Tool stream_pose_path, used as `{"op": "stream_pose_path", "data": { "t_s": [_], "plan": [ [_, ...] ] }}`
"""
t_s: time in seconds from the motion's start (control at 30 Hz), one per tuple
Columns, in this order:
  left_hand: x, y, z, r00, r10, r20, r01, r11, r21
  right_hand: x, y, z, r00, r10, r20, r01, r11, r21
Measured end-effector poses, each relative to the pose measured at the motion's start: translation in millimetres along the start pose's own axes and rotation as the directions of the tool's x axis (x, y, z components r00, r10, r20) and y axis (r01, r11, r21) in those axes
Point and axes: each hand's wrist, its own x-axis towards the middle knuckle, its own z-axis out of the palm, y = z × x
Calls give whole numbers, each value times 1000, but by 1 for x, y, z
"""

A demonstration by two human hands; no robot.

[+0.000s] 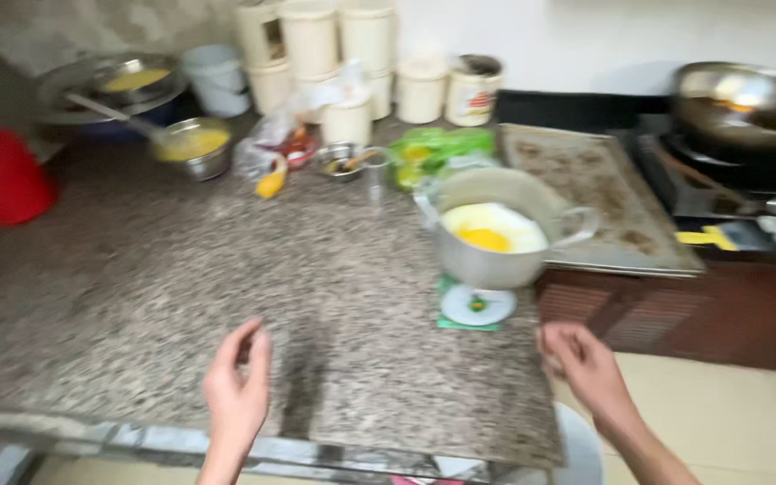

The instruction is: The person pours oil and milk into a pot containing dough, adds water using a red scoop, and سپس incorporates a white powder from a small container.

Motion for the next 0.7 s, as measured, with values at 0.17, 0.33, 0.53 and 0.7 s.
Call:
{"op": "stream_pose_path", "data": {
  "t_s": [0.17,0.33,0.53,0.7],
  "plan": [
    [38,150,131,942,-3,336,6,1000,-8,57,-99,-40,996,26,-89,-25,1000,5],
    [110,115,235,875,-166,455,112,983,143,121,-102,-18,989,145,-7,-144,987,76],
    [155,47,302,850,-214,481,148,974,172,137,-105,-15,968,242,65,-249,956,152],
    [138,72,275,849,-241,471,226,970,90,144,-112,-16,921,375,107,-389,902,190]
  ]
}}
